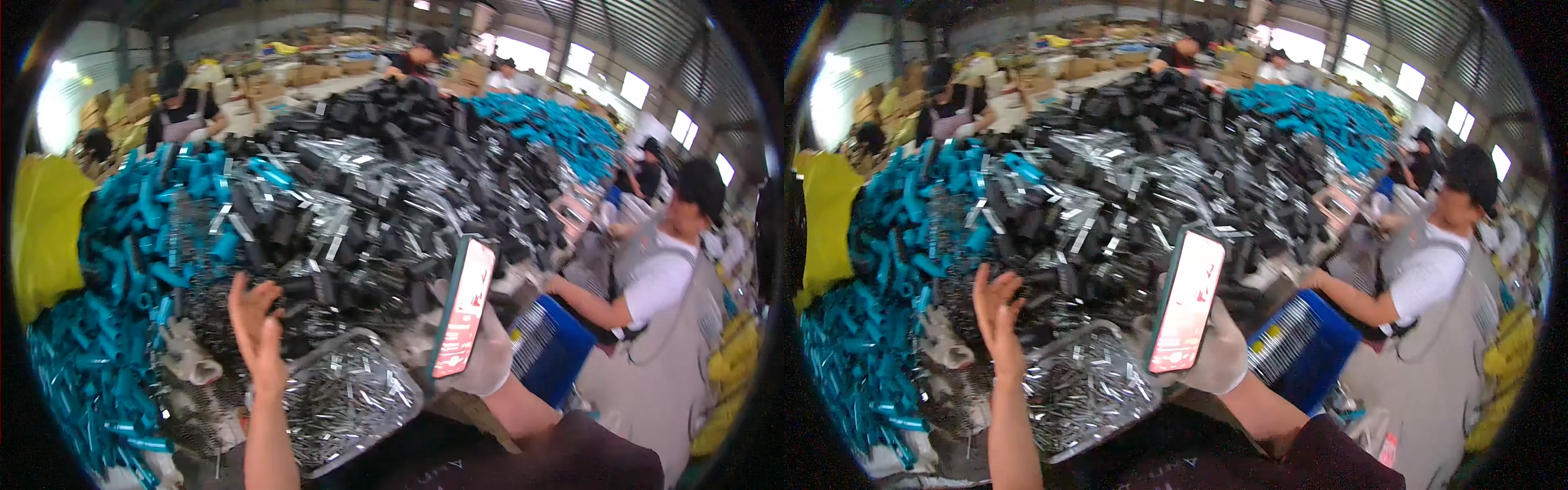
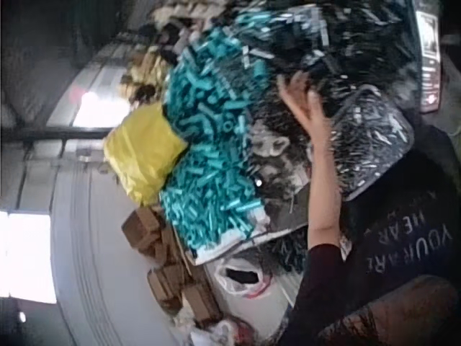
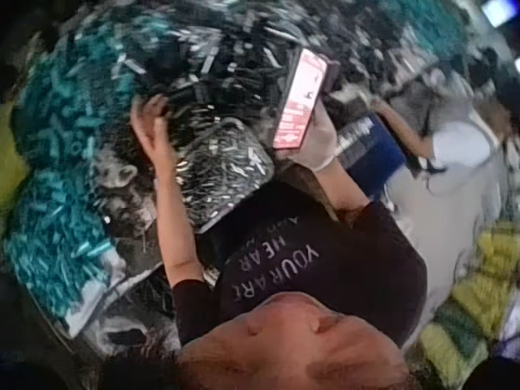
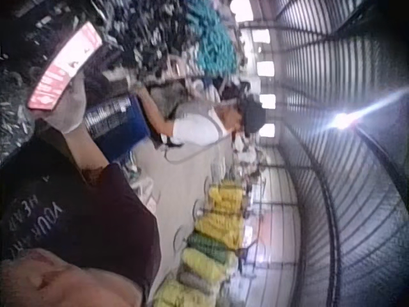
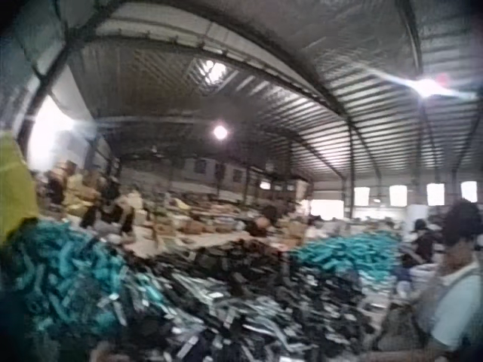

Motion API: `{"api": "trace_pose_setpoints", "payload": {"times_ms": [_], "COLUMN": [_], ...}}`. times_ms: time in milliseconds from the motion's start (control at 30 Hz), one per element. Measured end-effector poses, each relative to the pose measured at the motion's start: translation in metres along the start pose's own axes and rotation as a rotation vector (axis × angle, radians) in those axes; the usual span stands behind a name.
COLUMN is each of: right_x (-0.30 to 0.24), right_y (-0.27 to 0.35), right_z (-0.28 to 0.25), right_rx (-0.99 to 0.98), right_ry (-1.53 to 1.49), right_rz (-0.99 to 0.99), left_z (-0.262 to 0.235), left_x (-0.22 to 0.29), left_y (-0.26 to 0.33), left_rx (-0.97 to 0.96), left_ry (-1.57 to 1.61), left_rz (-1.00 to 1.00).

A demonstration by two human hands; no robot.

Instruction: The person assembles mechanical parts by hand, fitting metal pins and metal springs into a cyan plastic tube, then sliding a black plastic sleeve over the assembly.

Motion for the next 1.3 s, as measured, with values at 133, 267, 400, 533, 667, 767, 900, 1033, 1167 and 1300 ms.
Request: {"api": "trace_pose_setpoints", "payload": {"times_ms": [133, 267, 400, 533, 667, 767, 900, 1033, 1167, 1300], "right_x": [0.038, 0.055, 0.081, 0.081, 0.116, 0.158, 0.204, 0.201, 0.234, 0.281], "right_y": [0.06, 0.08, 0.112, 0.163, 0.263, 0.353, 0.416, 0.409, 0.432, 0.466], "right_z": [-0.029, -0.061, -0.181, -0.268, -0.338, -0.349, -0.32, -0.282, -0.274, -0.295], "right_rx": [0.009, 0.137, 0.45, 0.774, 1.042, 1.119, 1.286, 1.262, 1.212, 1.187], "right_ry": [-0.851, -1.581, -0.795, -0.917, -0.856, -0.797, -0.968, -1.062, -1.124, -1.078], "right_rz": [0.444, 0.616, 0.376, 0.457, 0.478, 0.584, 0.687, 0.707, 0.787, 0.813], "left_z": [0.015, 0.013, 0.008, 0.006, 0.012, 0.006, 0.002, -0.005, -0.005, -0.005], "left_x": [-0.008, -0.019, -0.024, -0.026, -0.028, -0.029, -0.033, -0.037, -0.042, -0.037], "left_y": [0.0, 0.002, 0.003, 0.005, 0.005, 0.002, 0.0, 0.0, 0.0, 0.003], "left_rx": [-0.061, -0.062, -0.049, -0.037, -0.057, -0.033, -0.014, -0.008, -0.024, -0.011], "left_ry": [-0.026, -0.1, -0.11, -0.099, -0.109, -0.126, -0.149, -0.18, -0.197, -0.206], "left_rz": [0.007, -0.015, 0.001, -0.005, -0.01, -0.019, -0.02, -0.023, -0.015, -0.019]}}
Point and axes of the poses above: each hand's wrist, its own y-axis away from the middle knuckle, its own z-axis out of the palm, x = y × z, the point moved 8 cm from there along -y, towards the middle knuckle, and after that the axes turned 2 degrees about x, right-handed, at the moved point
